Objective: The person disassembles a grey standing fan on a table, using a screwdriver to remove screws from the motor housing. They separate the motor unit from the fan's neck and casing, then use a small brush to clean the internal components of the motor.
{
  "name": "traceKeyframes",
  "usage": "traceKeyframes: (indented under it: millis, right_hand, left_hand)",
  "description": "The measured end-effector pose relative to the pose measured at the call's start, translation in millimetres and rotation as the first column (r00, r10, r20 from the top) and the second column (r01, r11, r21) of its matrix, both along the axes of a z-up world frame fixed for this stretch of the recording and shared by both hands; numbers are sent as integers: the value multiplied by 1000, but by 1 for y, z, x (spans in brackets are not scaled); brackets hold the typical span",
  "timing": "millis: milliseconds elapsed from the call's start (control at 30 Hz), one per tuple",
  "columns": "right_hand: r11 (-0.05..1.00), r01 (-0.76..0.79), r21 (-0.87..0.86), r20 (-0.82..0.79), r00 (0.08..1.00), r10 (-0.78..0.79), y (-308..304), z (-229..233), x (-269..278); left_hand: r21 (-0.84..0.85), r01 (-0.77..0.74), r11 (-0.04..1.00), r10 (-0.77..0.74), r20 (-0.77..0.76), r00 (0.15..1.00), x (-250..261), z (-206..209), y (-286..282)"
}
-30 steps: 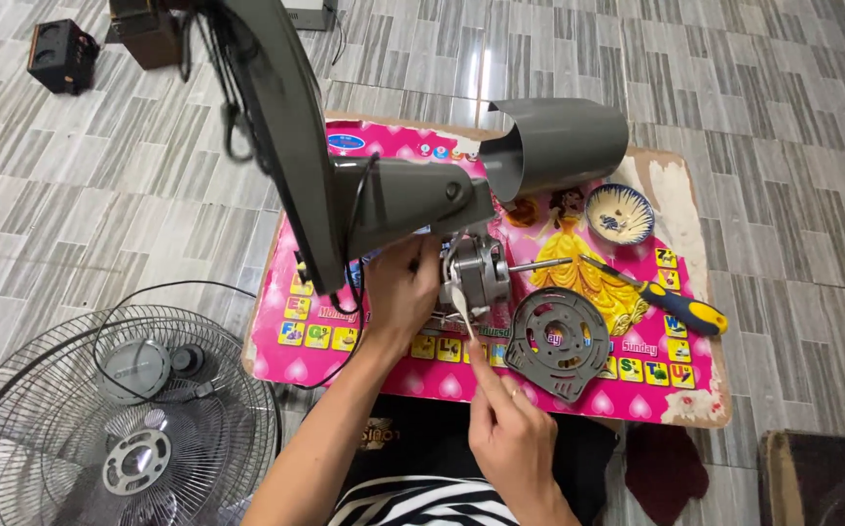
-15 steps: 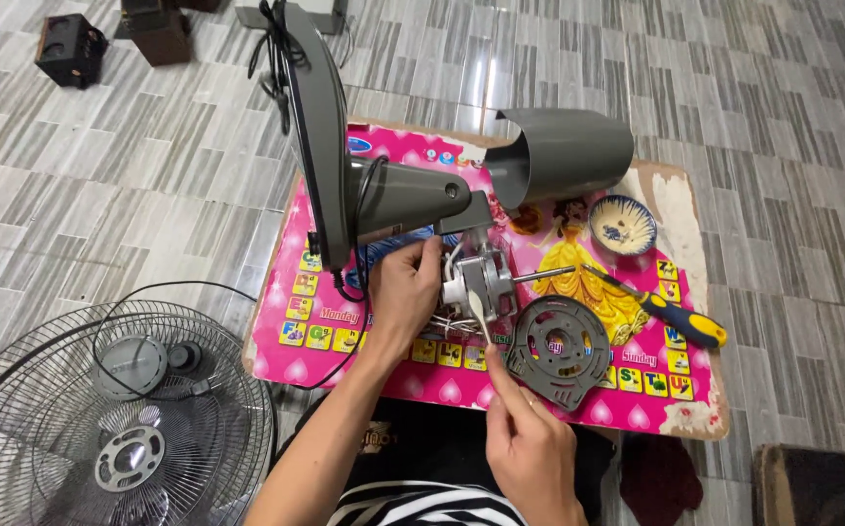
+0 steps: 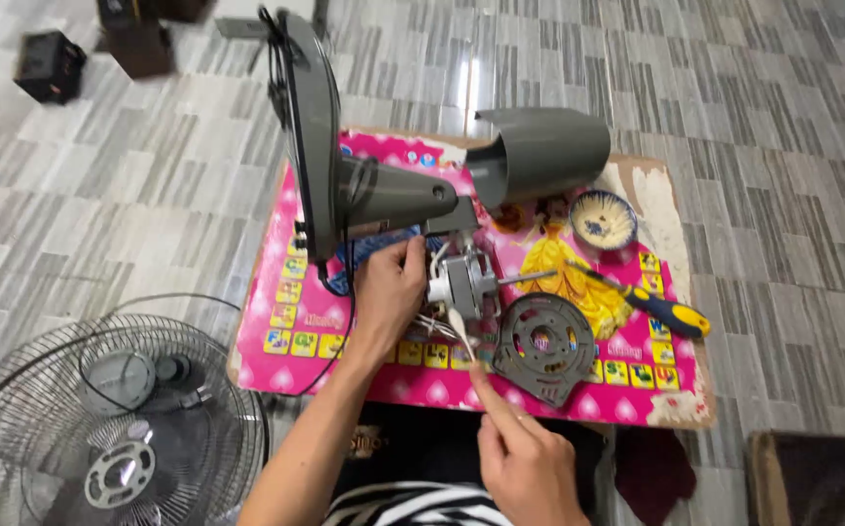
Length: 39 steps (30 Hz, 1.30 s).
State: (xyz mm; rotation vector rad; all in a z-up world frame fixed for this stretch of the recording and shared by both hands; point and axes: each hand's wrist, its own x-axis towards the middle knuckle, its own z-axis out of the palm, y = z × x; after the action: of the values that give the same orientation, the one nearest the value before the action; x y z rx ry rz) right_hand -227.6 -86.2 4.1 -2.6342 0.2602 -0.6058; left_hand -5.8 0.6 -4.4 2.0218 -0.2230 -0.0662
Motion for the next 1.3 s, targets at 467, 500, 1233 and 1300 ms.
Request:
traceKeyframes:
  millis: [467, 500, 1233, 1300]
  right_hand:
    - [956, -248, -154, -73, 968, 239, -77, 33, 33]
    - [958, -234, -164, -28, 972, 233, -84, 44, 44]
    - [914, -164, 371, -479, 810, 339, -105, 43, 49]
    - [906, -285, 314, -433, 806, 404, -105, 39, 60]
  left_hand:
    - [94, 177, 980, -180, 28, 983, 17, 5, 2]
    - [100, 219, 971, -226, 59, 972, 19, 10, 2]
    - [285, 634, 719, -638, -93, 765, 60, -27, 11]
    - [292, 630, 719, -638, -81, 766, 72, -31, 8]
